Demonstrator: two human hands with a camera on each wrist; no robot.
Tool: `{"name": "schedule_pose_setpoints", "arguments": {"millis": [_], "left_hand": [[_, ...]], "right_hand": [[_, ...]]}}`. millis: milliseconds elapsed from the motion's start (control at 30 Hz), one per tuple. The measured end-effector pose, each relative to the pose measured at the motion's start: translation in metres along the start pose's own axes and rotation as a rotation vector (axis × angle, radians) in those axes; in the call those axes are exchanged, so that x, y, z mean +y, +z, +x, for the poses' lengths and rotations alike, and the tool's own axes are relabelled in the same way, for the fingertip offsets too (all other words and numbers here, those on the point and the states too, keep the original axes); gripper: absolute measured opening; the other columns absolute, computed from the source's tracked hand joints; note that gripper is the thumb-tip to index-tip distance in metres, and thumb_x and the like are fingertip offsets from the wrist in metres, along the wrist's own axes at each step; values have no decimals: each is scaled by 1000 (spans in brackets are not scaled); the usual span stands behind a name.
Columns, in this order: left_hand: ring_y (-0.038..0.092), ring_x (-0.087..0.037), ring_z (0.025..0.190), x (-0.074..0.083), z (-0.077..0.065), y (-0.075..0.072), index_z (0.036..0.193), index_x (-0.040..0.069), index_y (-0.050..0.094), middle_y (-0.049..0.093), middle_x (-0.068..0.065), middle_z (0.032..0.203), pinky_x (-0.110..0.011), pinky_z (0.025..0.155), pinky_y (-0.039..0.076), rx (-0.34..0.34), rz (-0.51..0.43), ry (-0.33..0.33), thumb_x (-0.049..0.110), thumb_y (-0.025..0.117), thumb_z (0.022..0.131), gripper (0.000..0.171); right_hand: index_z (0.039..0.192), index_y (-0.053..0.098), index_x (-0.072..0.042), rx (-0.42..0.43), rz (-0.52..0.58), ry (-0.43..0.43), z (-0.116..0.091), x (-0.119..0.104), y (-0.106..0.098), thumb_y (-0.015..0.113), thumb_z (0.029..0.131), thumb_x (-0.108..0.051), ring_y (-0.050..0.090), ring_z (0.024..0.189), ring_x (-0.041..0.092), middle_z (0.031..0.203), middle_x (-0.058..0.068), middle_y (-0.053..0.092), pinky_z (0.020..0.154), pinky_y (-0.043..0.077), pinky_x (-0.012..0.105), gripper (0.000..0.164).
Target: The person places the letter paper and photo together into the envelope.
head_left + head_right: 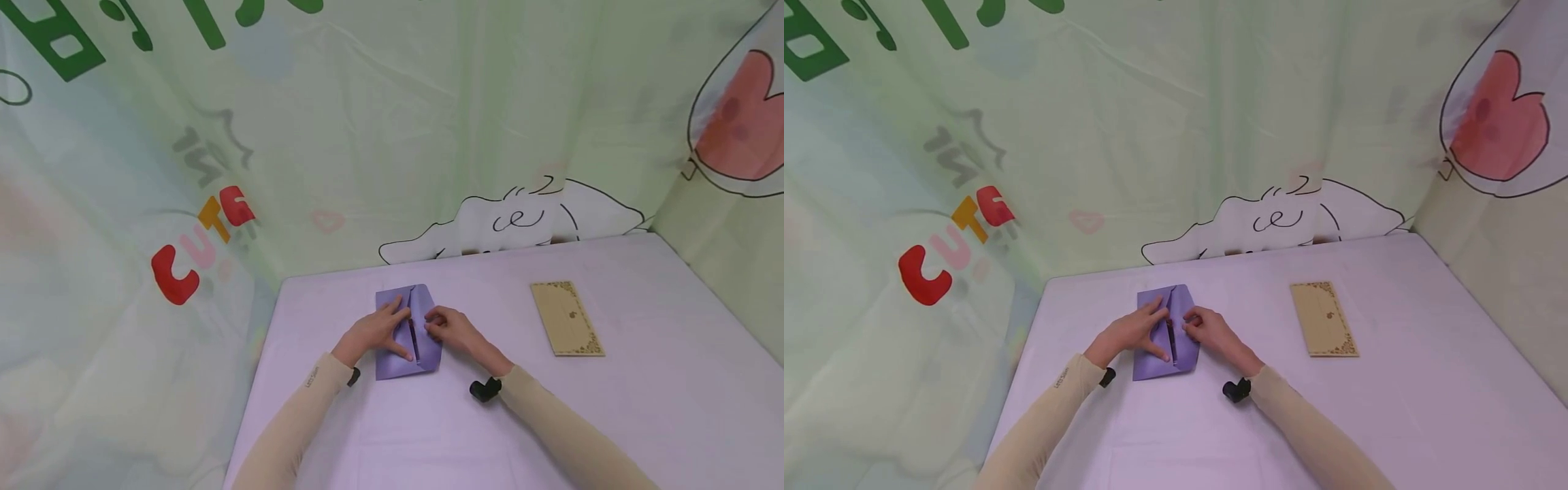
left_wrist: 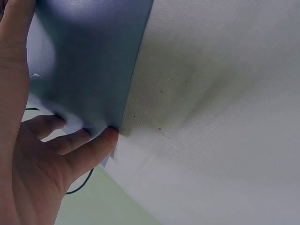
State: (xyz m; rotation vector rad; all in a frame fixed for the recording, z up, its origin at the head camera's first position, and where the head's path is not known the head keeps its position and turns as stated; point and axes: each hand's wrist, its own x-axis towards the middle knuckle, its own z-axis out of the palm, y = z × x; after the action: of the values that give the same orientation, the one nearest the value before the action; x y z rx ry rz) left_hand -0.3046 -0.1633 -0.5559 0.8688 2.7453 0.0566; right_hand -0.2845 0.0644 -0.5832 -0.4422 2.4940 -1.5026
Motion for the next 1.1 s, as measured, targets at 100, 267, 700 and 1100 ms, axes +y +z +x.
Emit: {"name": "schedule_pose_setpoints", "arguments": {"millis": [100,267,700,1100], "left_hand": [[38,-43,145,0,0,-1,139,26,43,21,-19,166,-50,100,52,-4,-4,-1,77,75,67,94],[39,-40,145,-1,0,0,139,26,44,21,-19,166,-49,99,52,-3,-5,-2,77,75,66,94],[38,-44,145,-2,0,1,136,25,43,20,-21,166,-50,101,51,0,-14,11,76,76,67,92],[38,-44,145,-1,-1,0,136,23,44,21,-21,166,-51,102,50,5,-23,15,75,76,67,93]], "right_hand": [[118,63,4,13,-13,10,-3,4,-5,64,98,-14,70,78,17,94,14,74,71,56,28,27],[118,64,1,29,-30,26,-10,7,-15,65,98,-16,68,76,13,93,13,75,70,52,25,26],[117,64,3,107,-93,22,-28,16,-51,66,97,-17,67,76,12,93,13,73,74,51,26,28],[117,65,2,171,-209,67,-49,38,-87,66,98,-19,67,90,24,100,15,71,79,53,34,28]]}}
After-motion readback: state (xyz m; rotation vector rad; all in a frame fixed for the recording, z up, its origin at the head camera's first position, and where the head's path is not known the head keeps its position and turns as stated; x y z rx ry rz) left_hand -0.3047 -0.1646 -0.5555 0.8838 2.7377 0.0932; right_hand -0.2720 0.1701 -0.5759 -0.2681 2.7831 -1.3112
